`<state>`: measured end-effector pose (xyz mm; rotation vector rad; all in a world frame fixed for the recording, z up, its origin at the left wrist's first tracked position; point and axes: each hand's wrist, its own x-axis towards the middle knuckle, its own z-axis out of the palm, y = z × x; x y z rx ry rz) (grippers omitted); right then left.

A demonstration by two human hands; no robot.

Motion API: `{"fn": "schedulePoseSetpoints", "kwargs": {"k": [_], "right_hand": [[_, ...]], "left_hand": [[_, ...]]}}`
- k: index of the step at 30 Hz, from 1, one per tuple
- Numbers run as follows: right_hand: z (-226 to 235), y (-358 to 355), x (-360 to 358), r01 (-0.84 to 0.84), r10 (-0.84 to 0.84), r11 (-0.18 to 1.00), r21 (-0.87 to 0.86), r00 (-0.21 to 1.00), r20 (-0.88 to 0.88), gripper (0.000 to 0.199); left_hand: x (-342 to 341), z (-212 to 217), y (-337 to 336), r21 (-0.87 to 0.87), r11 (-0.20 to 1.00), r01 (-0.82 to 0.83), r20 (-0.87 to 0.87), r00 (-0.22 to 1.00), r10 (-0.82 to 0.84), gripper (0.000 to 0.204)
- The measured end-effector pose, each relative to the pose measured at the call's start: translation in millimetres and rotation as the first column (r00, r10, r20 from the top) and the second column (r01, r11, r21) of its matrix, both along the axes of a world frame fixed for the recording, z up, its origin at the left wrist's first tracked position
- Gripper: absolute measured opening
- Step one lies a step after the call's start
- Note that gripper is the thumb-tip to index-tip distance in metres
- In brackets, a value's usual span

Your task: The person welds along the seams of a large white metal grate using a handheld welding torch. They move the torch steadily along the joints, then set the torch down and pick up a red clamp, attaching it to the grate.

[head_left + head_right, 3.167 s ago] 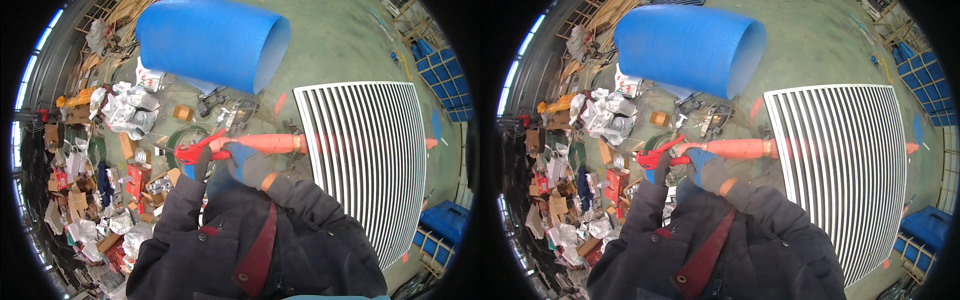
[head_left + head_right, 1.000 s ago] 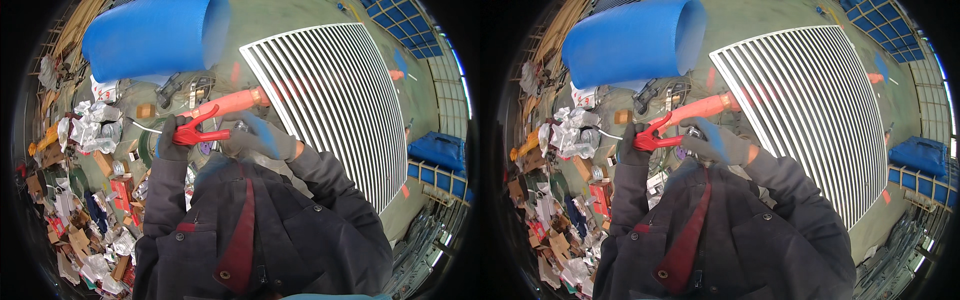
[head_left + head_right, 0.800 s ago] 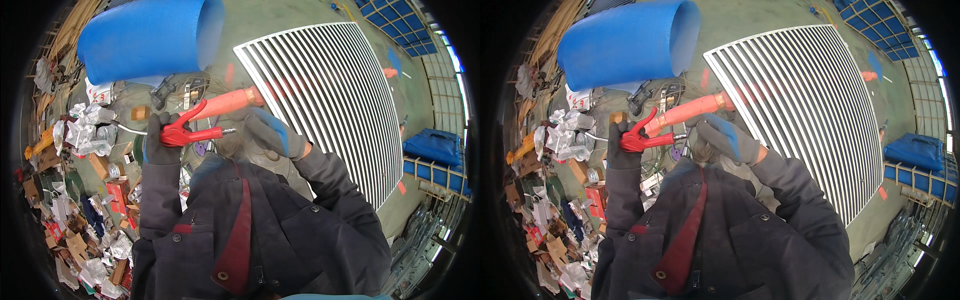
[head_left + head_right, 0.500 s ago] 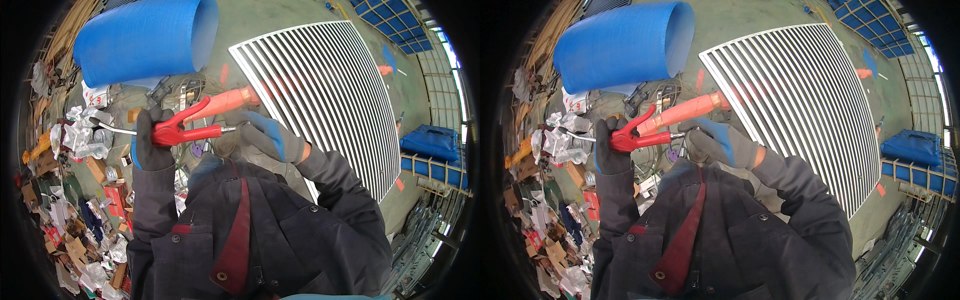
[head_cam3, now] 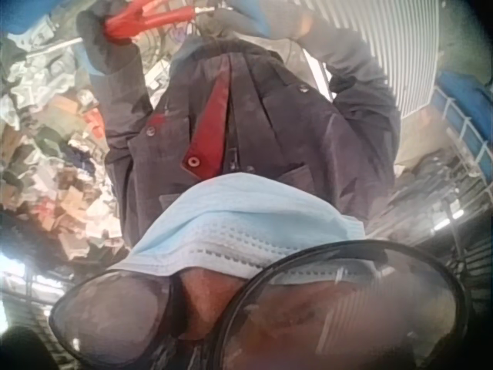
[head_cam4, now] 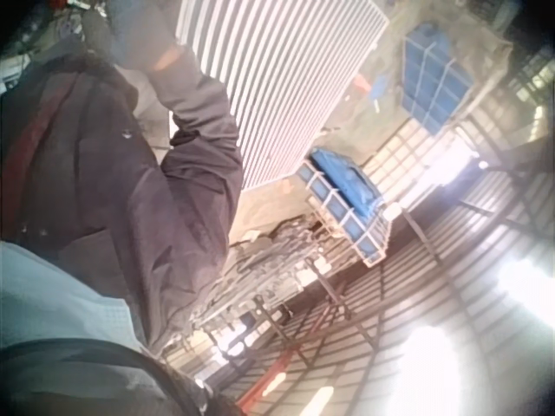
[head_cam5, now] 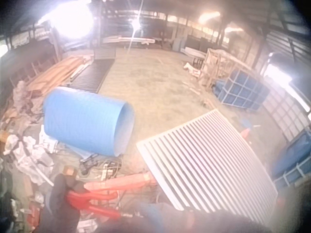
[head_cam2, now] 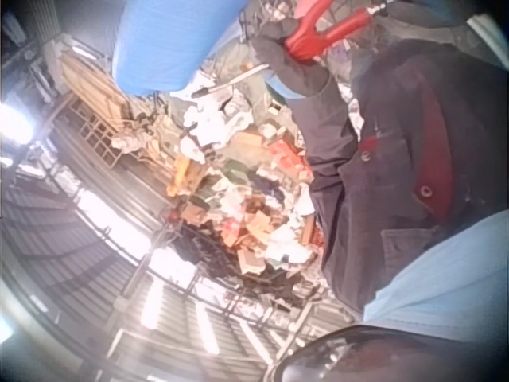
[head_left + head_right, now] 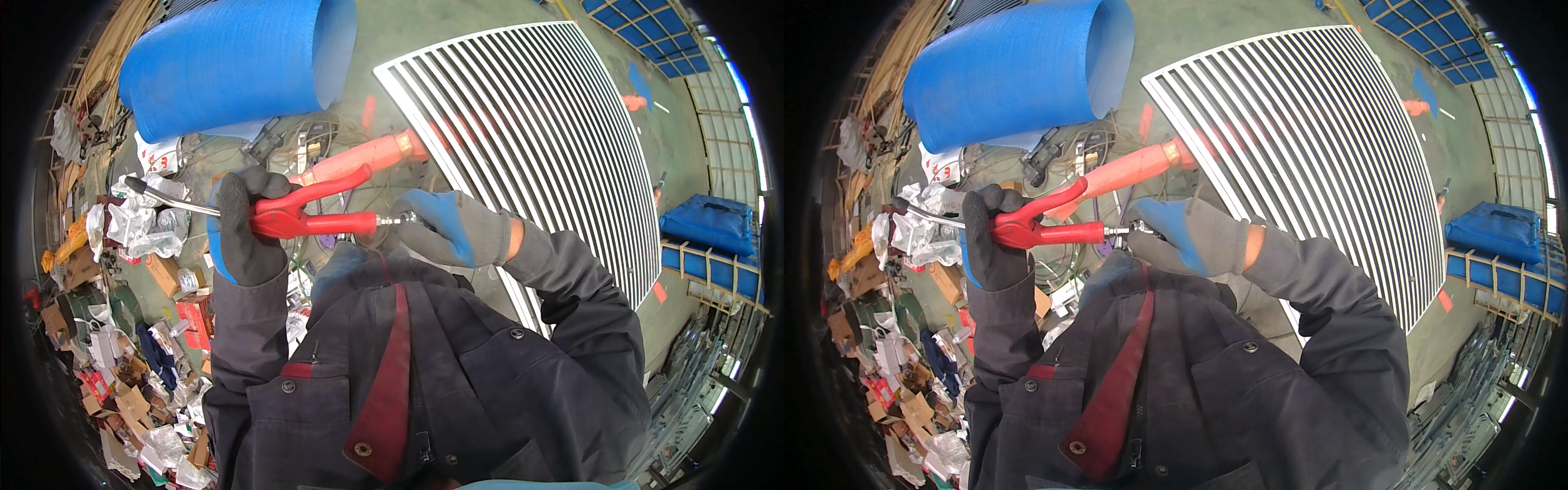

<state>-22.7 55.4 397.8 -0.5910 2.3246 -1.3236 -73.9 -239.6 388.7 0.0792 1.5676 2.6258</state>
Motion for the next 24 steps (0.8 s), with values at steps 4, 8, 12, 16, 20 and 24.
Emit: {"fn": "schedulePoseSetpoints", "kwargs": {"k": [4, 8, 12, 16, 20, 24], "right_hand": [[0, -7, 2, 0.002, -0.007, 0.999, -0.050, 0.995, -0.101, 0.024], [1, -10, 3, -0.020, 0.014, 0.998, -0.063, 0.996, -0.091, 0.025], [10, -11, 5, -0.039, 0.036, 0.998, -0.048, 0.997, -0.061, 0.025], [14, -20, 3, -0.038, 0.041, 0.998, -0.048, 0.997, 0.071, 0.032], [4, -37, 17, 0.084, -0.070, 0.972, -0.218, 0.995, 0.073, 0.042], [-12, -38, 23, 0.160, -0.144, 0.974, -0.162, 0.984, 0.106, 0.045]], "left_hand": [[-1, 1, 4, -0.008, 1.000, 0.027, -0.038, 0.999, -0.028, 0.040], [1, 5, 14, -0.075, 0.997, 0.024, -0.037, 0.999, -0.027, 0.044], [1, 14, 24, 0.039, 0.998, 0.047, -0.177, 0.983, -0.040, 0.044], [-7, 18, 24, 0.454, 0.879, 0.147, -0.130, 0.987, -0.098, 0.042], [-6, 12, 17, 0.264, 0.964, 0.015, 0.030, 0.999, -0.024, 0.037], [-4, 4, 19, 0.004, 0.997, -0.082, -0.063, 0.995, 0.082, 0.033]]}}
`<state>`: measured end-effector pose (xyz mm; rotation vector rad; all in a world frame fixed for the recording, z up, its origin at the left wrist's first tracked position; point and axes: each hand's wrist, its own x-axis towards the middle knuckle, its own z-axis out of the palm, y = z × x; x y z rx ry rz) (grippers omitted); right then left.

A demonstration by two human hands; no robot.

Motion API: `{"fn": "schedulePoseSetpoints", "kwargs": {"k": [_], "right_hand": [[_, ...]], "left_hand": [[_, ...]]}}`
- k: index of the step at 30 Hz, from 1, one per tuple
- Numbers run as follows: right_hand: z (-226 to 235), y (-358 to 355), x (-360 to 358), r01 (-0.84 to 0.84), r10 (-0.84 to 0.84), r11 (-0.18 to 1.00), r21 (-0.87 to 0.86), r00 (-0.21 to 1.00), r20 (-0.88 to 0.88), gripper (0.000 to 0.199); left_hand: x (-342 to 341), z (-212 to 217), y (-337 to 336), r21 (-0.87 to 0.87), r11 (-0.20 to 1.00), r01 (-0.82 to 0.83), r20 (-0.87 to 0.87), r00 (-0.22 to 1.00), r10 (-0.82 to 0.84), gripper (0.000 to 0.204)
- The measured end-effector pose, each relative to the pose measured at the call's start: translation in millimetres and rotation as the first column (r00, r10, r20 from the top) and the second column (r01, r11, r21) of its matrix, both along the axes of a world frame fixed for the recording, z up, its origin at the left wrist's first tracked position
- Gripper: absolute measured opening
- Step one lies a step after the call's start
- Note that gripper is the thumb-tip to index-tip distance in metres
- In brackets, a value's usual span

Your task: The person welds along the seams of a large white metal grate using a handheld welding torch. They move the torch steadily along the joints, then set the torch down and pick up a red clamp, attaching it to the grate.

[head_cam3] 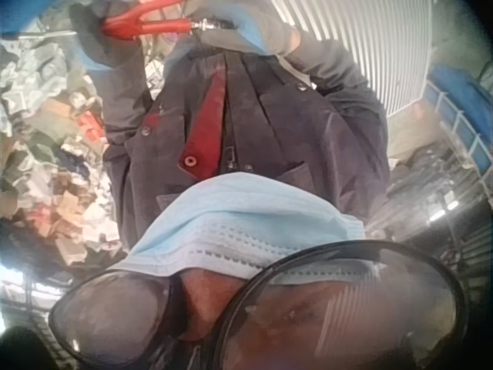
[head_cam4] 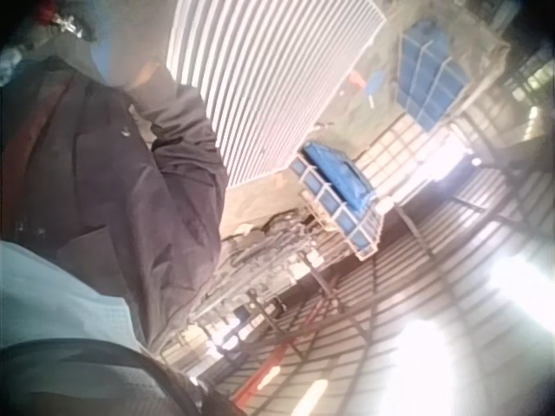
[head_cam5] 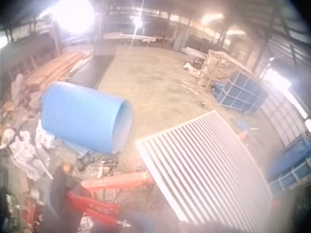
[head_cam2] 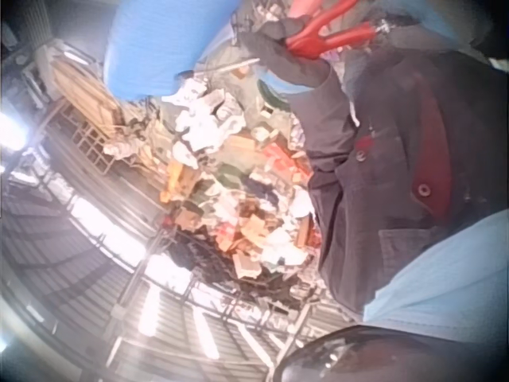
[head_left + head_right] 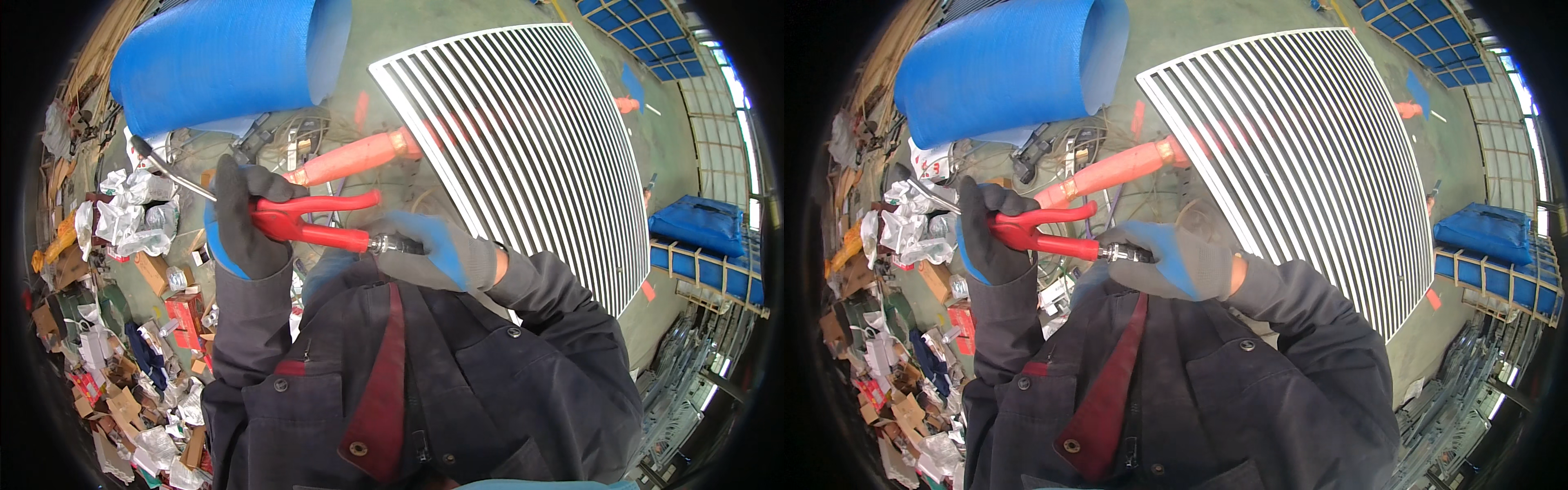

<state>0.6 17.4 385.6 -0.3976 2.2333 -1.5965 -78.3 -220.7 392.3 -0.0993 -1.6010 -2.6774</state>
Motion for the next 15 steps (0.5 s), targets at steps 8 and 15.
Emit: {"fn": "schedulePoseSetpoints", "kwargs": {"k": [8, 15], "right_hand": [[4, -7, -1, 0.090, -0.083, 0.990, 0.109, 0.995, -0.063, 0.043], [8, -5, 8, 0.127, -0.128, 0.991, -0.038, 0.991, -0.044, 0.039]], "left_hand": [[0, 18, 17, -0.094, 0.991, -0.092, 0.074, 0.992, 0.099, 0.034], [-13, 39, 25, 0.040, 0.999, -0.021, 0.053, 0.998, 0.018, 0.032]]}}
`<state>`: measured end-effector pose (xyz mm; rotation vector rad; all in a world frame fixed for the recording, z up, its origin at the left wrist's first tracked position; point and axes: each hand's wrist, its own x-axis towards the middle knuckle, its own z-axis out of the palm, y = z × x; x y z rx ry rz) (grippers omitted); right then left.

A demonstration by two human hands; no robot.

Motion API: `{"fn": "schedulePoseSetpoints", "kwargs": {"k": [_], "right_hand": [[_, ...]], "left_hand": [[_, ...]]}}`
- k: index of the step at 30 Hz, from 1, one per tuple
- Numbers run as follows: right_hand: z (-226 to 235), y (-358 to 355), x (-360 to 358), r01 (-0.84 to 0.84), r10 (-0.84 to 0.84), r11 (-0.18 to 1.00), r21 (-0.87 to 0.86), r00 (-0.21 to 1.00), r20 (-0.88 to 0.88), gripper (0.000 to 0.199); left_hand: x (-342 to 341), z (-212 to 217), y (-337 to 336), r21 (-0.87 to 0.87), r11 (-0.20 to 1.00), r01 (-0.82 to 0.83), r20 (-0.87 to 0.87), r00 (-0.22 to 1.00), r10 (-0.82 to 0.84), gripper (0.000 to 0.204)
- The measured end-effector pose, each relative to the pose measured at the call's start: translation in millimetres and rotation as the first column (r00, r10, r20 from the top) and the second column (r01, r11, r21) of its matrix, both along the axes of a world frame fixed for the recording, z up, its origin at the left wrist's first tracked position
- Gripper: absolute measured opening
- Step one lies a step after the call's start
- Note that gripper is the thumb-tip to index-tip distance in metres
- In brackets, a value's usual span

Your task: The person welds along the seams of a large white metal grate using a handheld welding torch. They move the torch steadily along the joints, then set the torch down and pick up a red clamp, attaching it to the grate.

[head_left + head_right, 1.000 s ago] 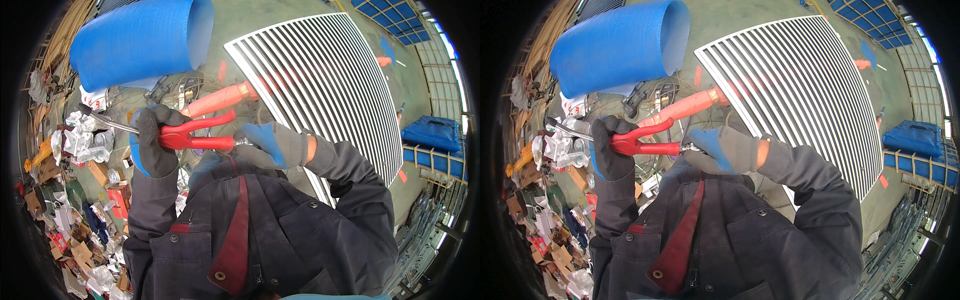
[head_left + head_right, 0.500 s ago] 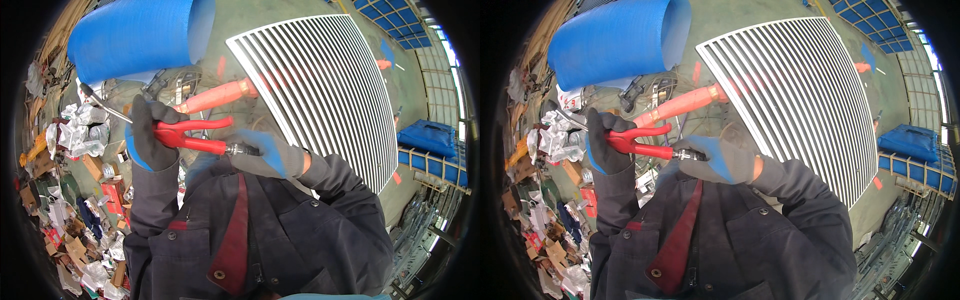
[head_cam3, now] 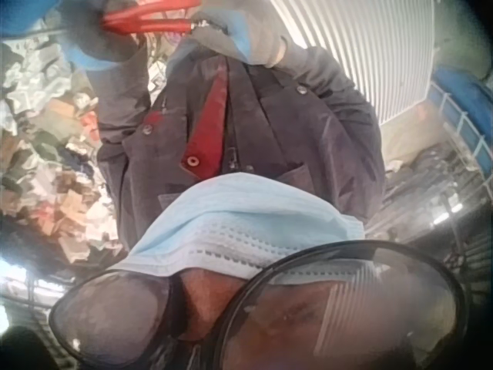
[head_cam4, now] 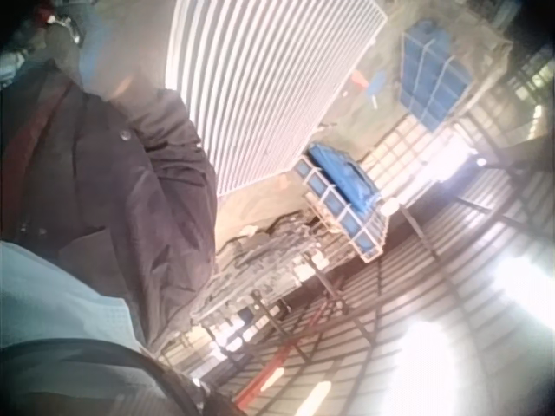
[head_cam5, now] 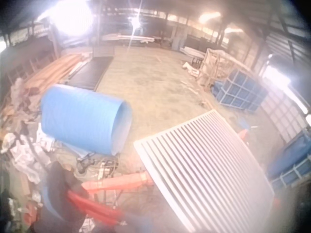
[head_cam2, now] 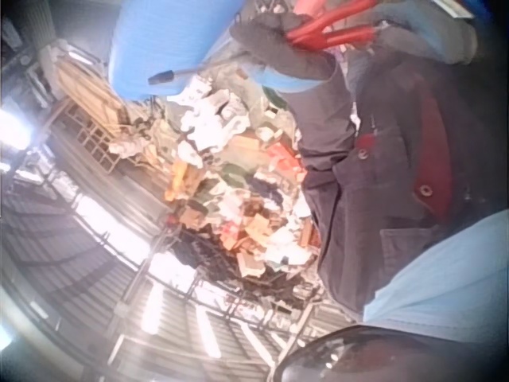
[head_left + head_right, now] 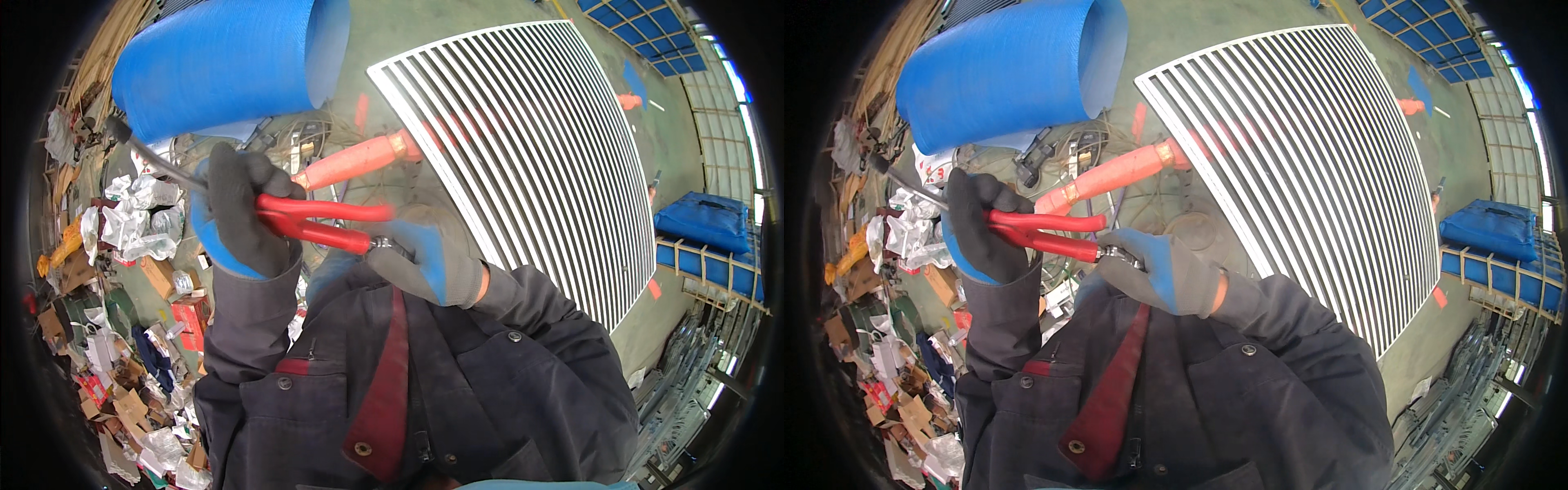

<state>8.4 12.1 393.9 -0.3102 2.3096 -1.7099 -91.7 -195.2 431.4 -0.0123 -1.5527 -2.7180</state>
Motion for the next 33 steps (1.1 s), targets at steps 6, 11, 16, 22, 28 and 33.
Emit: {"fn": "schedulePoseSetpoints", "kwargs": {"k": [6, 11, 16, 22, 28, 33], "right_hand": [[-24, -3, 11, -0.109, 0.102, 0.990, -0.091, 0.991, -0.084, 0.032], [-16, -9, 19, -0.014, 0.046, 0.972, -0.234, 0.990, 0.132, 0.026], [-9, -5, 4, -0.014, 0.090, 0.972, -0.235, 0.945, 0.315, 0.028], [-12, -11, -21, -0.025, 0.183, 0.935, -0.353, 0.888, 0.422, 0.027], [-8, -11, -25, -0.096, 0.106, 0.991, -0.097, 0.988, 0.108, 0.047], [-6, -8, -21, 0.072, 0.057, 0.957, -0.282, 0.903, 0.425, 0.054]], "left_hand": [[-6, 2, 22, -0.061, 0.998, -0.007, 0.123, 0.992, 0.015, 0.029], [-12, -1, 24, -0.155, 0.986, 0.059, 0.118, 0.992, -0.040, 0.033], [-16, -9, 21, -0.206, 0.977, 0.046, 0.099, 0.995, -0.026, 0.033], [-32, -23, 11, -0.174, 0.978, -0.116, 0.111, 0.984, 0.137, 0.031], [-37, -26, 0, -0.271, 0.957, -0.106, 0.091, 0.987, 0.135, 0.032], [-32, -23, -4, -0.330, 0.940, -0.091, 0.106, 0.985, 0.133, 0.035]]}}
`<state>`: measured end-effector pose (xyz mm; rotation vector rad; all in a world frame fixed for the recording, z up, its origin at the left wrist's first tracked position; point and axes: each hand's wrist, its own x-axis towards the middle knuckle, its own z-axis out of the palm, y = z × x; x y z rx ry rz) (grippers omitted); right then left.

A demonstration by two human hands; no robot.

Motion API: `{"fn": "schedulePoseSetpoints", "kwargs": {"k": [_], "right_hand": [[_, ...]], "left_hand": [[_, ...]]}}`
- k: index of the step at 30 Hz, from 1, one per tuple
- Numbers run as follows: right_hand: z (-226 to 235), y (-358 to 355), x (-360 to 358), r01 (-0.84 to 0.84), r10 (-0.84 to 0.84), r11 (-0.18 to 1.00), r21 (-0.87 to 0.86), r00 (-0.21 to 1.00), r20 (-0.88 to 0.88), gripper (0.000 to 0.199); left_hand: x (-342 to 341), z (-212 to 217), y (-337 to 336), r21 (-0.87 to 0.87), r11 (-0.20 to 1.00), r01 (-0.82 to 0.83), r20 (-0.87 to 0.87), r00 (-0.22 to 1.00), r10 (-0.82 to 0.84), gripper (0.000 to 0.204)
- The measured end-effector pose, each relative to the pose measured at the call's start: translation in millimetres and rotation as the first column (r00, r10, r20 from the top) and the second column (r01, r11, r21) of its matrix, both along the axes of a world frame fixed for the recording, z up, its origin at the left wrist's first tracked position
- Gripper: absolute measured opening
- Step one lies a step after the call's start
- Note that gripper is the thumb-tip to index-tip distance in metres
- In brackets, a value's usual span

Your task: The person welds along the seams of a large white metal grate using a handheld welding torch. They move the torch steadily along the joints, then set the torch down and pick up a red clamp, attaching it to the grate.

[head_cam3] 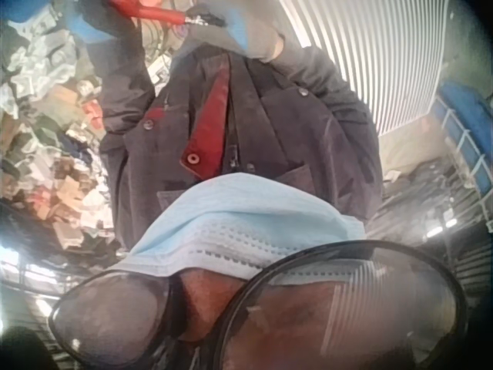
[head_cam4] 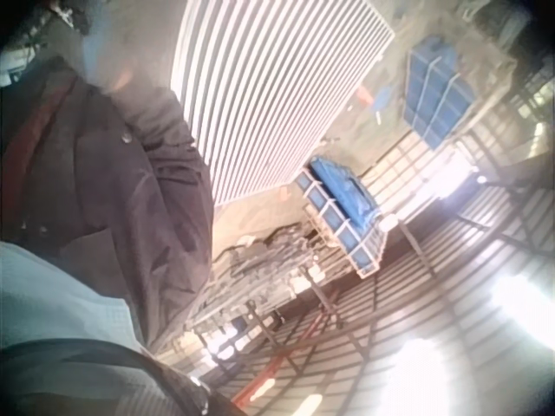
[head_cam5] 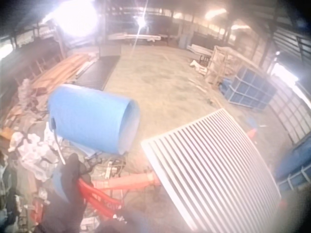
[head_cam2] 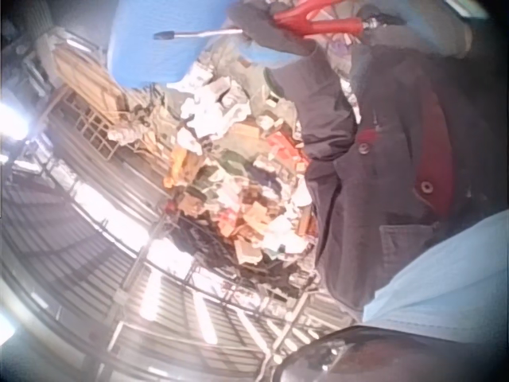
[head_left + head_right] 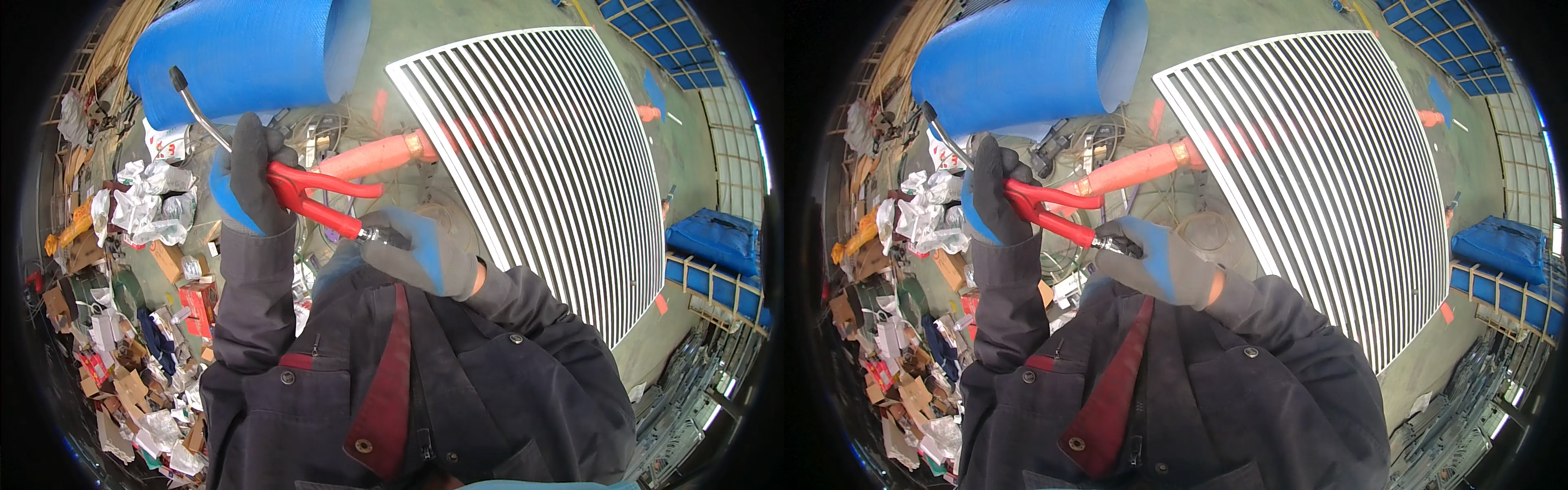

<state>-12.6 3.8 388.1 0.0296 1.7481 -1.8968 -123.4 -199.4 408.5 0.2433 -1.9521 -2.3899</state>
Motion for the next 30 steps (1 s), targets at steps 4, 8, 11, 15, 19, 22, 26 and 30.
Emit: {"fn": "schedulePoseSetpoints", "kwargs": {"k": [4, 8, 11, 15, 19, 22, 26, 30], "right_hand": [[-8, -10, 8, 0.202, 0.040, 0.880, 0.431, 0.871, -0.490, 0.050], [-19, -24, 15, 0.332, -0.105, 0.872, 0.361, 0.846, -0.523, 0.048], [-20, -21, 17, 0.374, -0.180, 0.890, 0.262, 0.814, -0.552, 0.049], [-19, -14, 11, 0.330, -0.069, 0.900, 0.284, 0.753, -0.654, 0.043], [-17, -13, 13, 0.309, 0.009, 0.883, 0.353, 0.741, -0.671, 0.036], [-15, -12, 18, 0.258, 0.012, 0.902, 0.347, 0.788, -0.615, 0.033], [-15, -14, 19, 0.239, 0.002, 0.932, 0.272, 0.749, -0.663, 0.031], [-17, -15, 19, 0.195, -0.041, 0.961, 0.194, 0.800, -0.599, 0.027]], "left_hand": [[-3, -1, 1, 0.068, 0.992, -0.110, -0.001, 0.994, 0.110, 0.033], [6, 2, 6, 0.021, 0.994, -0.106, -0.027, 0.994, 0.106, 0.037], [10, 10, 9, -0.027, 0.993, -0.117, -0.092, 0.989, 0.114, 0.042], [8, 21, 12, 0.053, 0.990, -0.128, -0.162, 0.977, 0.135, 0.038], [9, 28, 16, 0.074, 0.995, -0.064, -0.112, 0.991, 0.072, 0.035], [10, 31, 22, 0.084, 0.993, -0.078, -0.099, 0.991, 0.086, 0.032], [10, 35, 25, 0.102, 0.993, -0.054, -0.115, 0.991, 0.066, 0.030], [9, 36, 25, 0.103, 0.992, -0.068, -0.087, 0.993, 0.077, 0.030]]}}
